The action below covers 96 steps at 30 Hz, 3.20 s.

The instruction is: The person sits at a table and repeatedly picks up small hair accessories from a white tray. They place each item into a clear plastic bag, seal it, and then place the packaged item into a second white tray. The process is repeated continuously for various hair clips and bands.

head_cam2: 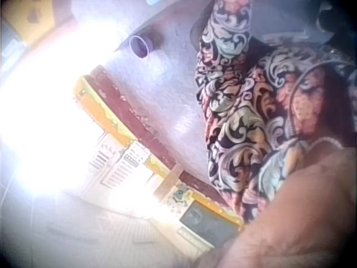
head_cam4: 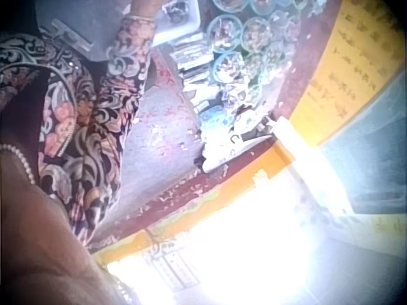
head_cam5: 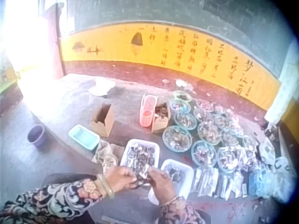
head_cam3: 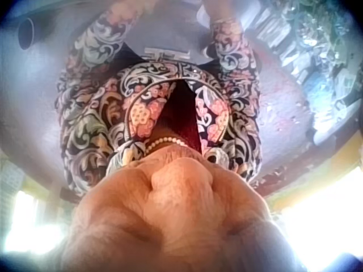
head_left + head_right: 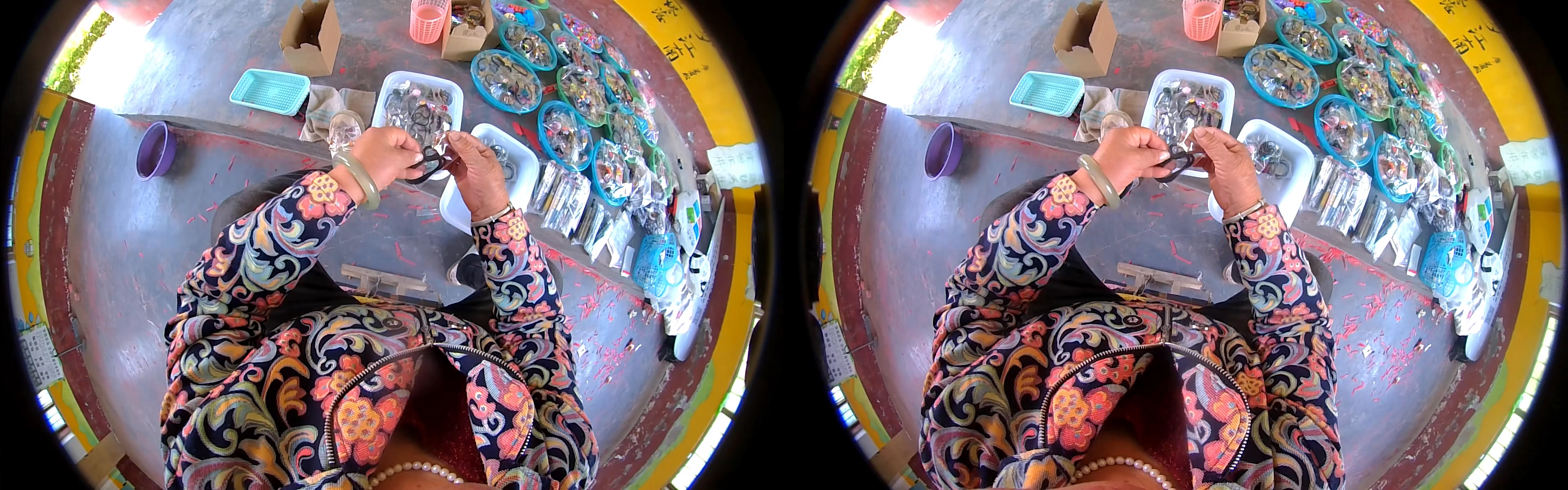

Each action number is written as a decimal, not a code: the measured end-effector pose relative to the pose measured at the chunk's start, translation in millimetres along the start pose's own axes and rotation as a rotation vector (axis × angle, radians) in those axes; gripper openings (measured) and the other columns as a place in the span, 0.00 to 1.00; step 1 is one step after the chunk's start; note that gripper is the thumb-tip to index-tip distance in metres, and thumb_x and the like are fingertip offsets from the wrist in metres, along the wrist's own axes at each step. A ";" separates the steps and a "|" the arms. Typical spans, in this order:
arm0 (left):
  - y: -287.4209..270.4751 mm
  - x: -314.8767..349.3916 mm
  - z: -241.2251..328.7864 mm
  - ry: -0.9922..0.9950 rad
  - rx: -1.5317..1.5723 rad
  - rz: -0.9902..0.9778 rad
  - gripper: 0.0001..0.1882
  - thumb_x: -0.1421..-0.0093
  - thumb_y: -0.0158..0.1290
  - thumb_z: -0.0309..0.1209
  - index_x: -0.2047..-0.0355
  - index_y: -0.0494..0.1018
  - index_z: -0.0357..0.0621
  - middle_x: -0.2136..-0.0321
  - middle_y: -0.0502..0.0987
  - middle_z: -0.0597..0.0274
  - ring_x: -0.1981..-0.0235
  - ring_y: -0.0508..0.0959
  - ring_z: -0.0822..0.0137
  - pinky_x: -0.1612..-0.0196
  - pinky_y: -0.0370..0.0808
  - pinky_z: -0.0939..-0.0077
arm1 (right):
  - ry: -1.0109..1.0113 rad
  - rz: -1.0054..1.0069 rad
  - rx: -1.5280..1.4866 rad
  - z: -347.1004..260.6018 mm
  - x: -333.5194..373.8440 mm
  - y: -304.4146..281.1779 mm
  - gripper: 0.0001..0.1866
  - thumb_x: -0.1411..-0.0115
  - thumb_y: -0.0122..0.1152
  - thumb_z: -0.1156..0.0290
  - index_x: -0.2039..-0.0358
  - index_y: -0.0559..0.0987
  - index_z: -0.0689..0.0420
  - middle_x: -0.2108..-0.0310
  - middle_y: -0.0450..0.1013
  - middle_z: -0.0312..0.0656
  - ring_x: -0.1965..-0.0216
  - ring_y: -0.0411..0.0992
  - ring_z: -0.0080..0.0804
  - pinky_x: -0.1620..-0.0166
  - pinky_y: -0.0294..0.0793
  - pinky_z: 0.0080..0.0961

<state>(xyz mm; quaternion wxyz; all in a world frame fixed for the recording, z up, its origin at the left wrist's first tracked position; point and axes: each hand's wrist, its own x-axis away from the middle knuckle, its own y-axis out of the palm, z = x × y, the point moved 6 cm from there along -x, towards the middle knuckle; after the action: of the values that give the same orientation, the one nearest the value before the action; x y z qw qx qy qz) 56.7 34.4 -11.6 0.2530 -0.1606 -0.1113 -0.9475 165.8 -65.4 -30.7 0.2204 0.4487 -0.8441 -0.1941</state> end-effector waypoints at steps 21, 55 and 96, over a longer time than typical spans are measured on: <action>2.9 0.9 -1.3 -0.019 -0.006 -0.031 0.08 0.45 0.48 0.24 0.68 0.69 0.30 0.71 0.72 0.60 0.69 0.75 0.71 0.66 0.77 0.79 | -0.004 0.056 0.087 0.3 -2.2 -4.9 0.09 0.49 0.60 0.68 0.70 0.78 0.61 0.76 0.73 0.36 0.77 0.66 0.19 0.71 0.64 0.15; 12.5 7.6 17.7 0.310 -0.823 -0.139 0.10 0.46 0.50 0.31 0.69 0.71 0.36 0.77 0.75 0.58 0.74 0.76 0.70 0.73 0.72 0.79 | 0.269 -0.224 0.288 11.3 -3.0 -0.7 0.06 0.52 0.62 0.73 0.72 0.75 0.57 0.76 0.71 0.31 0.77 0.64 0.16 0.71 0.63 0.12; -2.5 1.5 16.4 0.068 -0.408 -0.018 0.08 0.49 0.54 0.29 0.73 0.71 0.35 0.78 0.73 0.65 0.81 0.71 0.79 0.83 0.68 0.85 | 0.195 -0.129 0.211 9.5 1.7 7.0 0.06 0.54 0.59 0.79 0.73 0.77 0.61 0.74 0.72 0.34 0.73 0.68 0.19 0.65 0.66 0.16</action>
<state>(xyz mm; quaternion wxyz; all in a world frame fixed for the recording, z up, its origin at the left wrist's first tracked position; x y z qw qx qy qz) 58.3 40.7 3.8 0.2105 -0.1755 0.0903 -0.9575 155.1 -61.9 -34.6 0.2402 0.5394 -0.8037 -0.0737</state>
